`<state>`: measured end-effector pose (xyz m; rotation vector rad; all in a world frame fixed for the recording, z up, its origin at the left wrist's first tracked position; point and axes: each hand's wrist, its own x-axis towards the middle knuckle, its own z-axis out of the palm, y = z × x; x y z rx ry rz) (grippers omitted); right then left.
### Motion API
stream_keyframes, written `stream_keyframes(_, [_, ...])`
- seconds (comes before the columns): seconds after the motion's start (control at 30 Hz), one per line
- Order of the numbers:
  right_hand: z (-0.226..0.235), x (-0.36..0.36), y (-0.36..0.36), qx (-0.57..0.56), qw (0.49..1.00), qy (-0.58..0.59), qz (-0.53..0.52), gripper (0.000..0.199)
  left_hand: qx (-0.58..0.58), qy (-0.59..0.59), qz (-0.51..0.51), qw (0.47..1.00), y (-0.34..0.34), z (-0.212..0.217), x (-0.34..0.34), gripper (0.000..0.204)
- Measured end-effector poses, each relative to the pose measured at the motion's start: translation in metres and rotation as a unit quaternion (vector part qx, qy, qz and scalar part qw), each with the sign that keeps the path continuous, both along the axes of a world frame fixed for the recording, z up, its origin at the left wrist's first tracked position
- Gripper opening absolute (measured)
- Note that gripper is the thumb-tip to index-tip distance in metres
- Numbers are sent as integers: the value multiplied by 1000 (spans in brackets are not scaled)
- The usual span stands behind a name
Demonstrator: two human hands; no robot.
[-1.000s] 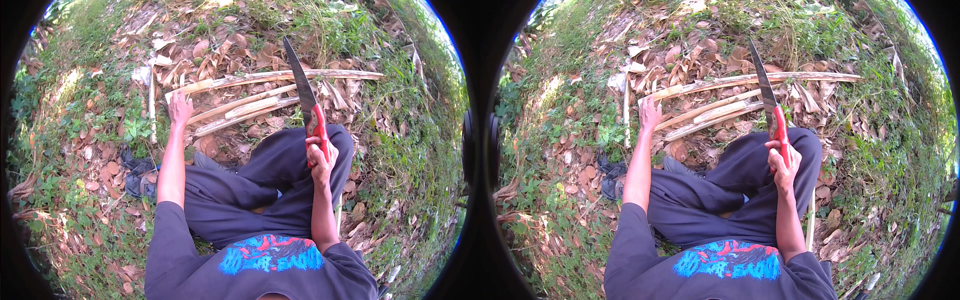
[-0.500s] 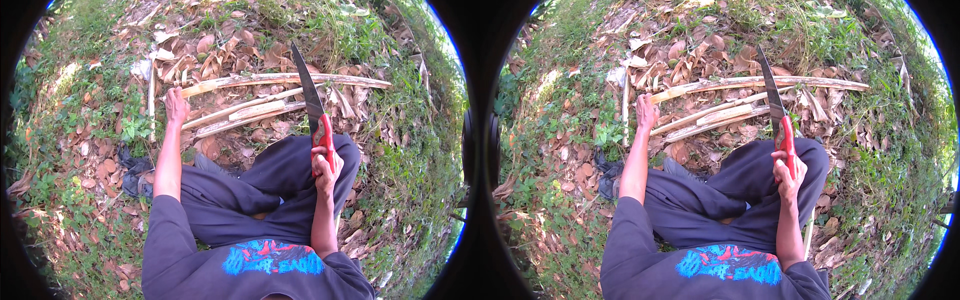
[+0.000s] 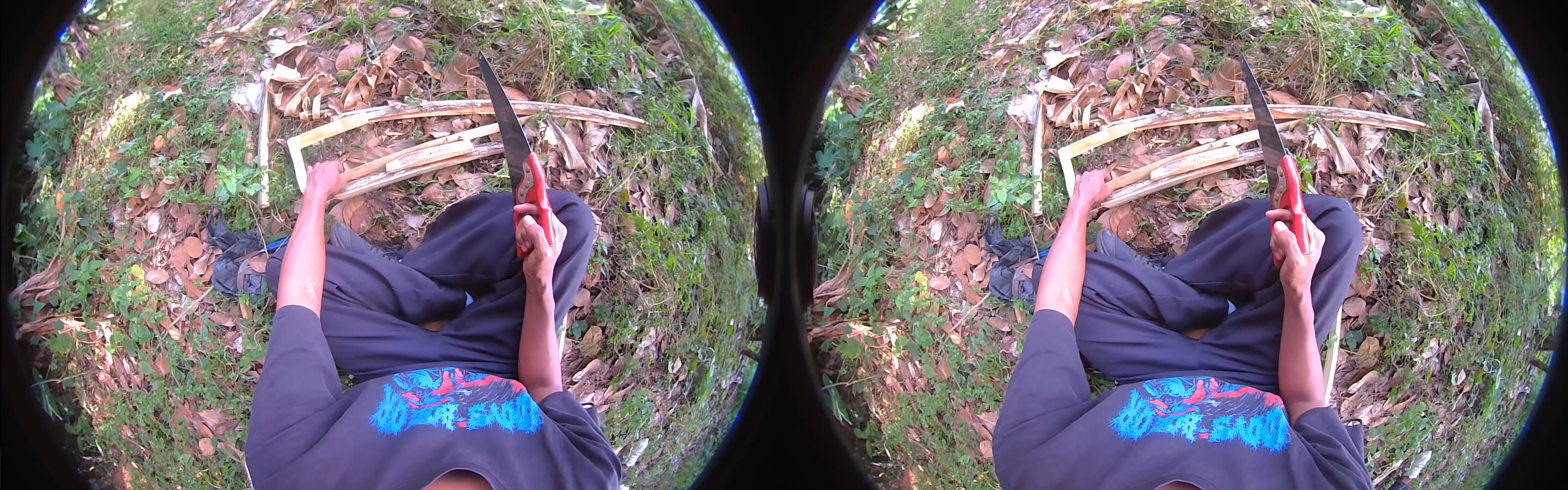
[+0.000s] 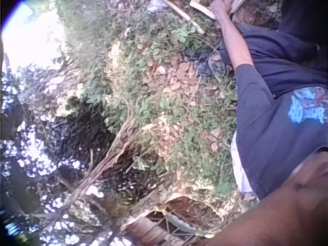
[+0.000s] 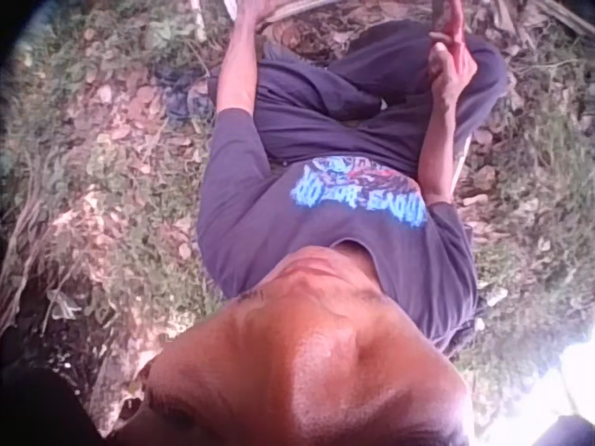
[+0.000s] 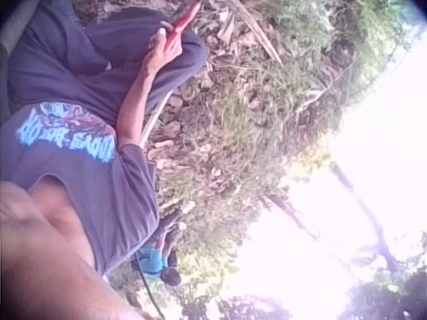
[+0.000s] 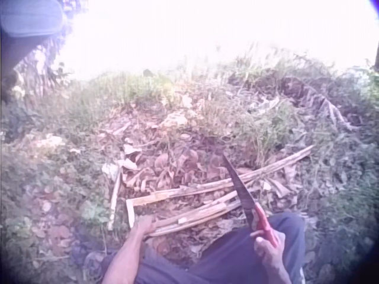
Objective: The person sits on the ground and uses a red-handled saw to cut a long piece of bamboo. They hold the bamboo with their left hand and saw with their right, making several cuts to produce smaller segments.
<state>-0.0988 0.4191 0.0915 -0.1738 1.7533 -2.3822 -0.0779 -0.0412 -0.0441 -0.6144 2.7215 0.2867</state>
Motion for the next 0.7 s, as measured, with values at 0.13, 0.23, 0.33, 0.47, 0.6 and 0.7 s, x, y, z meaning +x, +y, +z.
stream_keyframes(0.13, [1, 4, 3, 1, 1000, 11, -1, 25, 75, -10, -14, 997, -6, 14, 15, 38])
stream_keyframes(0.23, [-1, 6, 1, -20, 1000, 14, -5, 24, 50, 93, -82, 991, -2, 25, 25, 34])
stream_keyframes(0.33, [-3, 8, 1, -29, 999, 33, -3, 24, -57, 345, -158, 924, 18, 20, 41, 22])
stream_keyframes(0.47, [-5, 14, 4, -30, 998, 49, -23, 24, -170, 391, -115, 897, 60, 40, 32, 16])
stream_keyframes(0.6, [-7, 16, 4, -39, 996, 66, -42, 24, -202, 343, -57, 916, 88, 38, 39, 26])
stream_keyframes(0.7, [-7, 15, 1, -38, 996, 66, -50, 24, -163, 311, -75, 933, 94, 29, 48, 36])
